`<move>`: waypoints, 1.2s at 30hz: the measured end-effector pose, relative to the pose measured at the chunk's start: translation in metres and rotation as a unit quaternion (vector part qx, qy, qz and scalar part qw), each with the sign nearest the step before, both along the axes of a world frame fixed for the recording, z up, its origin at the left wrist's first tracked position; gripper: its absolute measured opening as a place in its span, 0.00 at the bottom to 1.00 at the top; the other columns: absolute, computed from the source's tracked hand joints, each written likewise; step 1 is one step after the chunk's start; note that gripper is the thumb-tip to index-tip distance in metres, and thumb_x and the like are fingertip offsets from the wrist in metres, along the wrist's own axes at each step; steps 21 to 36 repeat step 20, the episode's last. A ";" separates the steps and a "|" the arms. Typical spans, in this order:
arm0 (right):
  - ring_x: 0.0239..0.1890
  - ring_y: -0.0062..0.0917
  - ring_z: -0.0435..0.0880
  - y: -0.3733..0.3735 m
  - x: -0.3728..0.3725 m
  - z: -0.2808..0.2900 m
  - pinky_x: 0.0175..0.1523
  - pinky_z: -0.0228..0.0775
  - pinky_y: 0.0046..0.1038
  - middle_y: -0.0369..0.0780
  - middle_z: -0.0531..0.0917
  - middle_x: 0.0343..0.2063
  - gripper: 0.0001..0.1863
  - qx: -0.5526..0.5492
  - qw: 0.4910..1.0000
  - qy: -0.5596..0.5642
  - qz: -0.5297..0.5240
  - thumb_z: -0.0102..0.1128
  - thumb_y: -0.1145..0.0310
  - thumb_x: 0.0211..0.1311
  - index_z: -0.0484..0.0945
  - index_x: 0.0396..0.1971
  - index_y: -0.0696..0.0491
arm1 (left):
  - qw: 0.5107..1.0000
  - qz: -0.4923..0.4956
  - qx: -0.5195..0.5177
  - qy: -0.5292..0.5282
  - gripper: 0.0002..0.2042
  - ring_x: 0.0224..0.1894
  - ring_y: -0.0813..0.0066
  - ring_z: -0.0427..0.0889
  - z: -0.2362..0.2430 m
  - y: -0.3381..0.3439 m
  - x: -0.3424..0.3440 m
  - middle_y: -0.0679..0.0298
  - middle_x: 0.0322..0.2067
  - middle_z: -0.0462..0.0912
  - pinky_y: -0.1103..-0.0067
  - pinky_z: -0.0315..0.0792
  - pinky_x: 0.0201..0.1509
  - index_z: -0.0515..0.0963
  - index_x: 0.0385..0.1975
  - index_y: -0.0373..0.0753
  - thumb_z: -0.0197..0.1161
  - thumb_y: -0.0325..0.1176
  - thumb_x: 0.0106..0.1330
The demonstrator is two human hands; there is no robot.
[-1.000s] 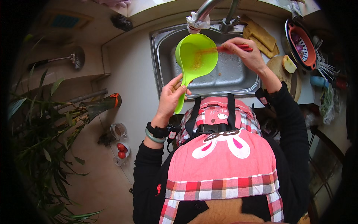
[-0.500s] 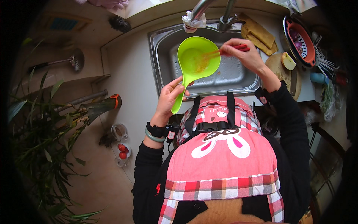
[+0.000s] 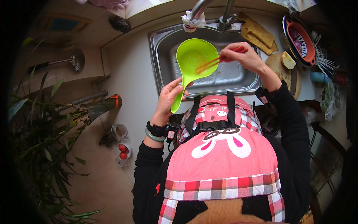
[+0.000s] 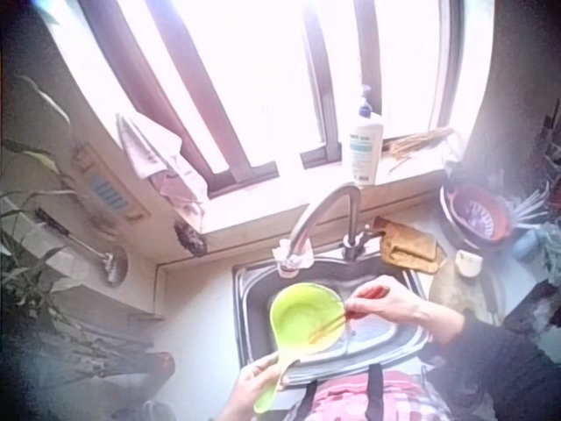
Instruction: The person retrieves a yellow bag of rice from a cabinet, pours rice into a green scoop, and then washes the rice in the scoop under running water using chopsticks to stir. The person repeats the rinsing process several times.
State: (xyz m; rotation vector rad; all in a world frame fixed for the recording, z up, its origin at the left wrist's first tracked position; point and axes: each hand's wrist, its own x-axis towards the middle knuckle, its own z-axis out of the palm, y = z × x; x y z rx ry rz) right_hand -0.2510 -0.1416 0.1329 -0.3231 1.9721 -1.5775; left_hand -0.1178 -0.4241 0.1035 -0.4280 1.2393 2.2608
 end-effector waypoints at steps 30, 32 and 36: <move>0.33 0.18 0.81 0.007 -0.005 -0.004 0.43 0.73 0.19 0.36 0.83 0.28 0.12 0.051 0.989 0.140 -0.003 0.58 0.62 0.60 0.81 0.34 0.56 | 1.000 -0.019 -0.009 0.009 0.24 0.32 0.82 0.76 -0.003 0.001 0.001 0.55 0.47 0.77 0.87 0.73 0.34 0.58 0.60 0.30 0.51 0.27 0.64; 0.33 0.18 0.81 0.007 -0.005 -0.004 0.43 0.73 0.19 0.36 0.83 0.28 0.12 0.051 0.989 0.140 -0.003 0.58 0.62 0.60 0.81 0.34 0.56 | 1.000 -0.019 -0.009 0.009 0.24 0.32 0.82 0.76 -0.003 0.001 0.001 0.55 0.47 0.77 0.87 0.73 0.34 0.58 0.60 0.30 0.51 0.27 0.64; 0.33 0.18 0.81 0.007 -0.005 -0.004 0.43 0.73 0.19 0.36 0.83 0.28 0.12 0.051 0.989 0.140 -0.003 0.58 0.62 0.60 0.81 0.34 0.56 | 1.000 -0.019 -0.009 0.009 0.24 0.32 0.82 0.76 -0.003 0.001 0.001 0.55 0.47 0.77 0.87 0.73 0.34 0.58 0.60 0.30 0.51 0.27 0.64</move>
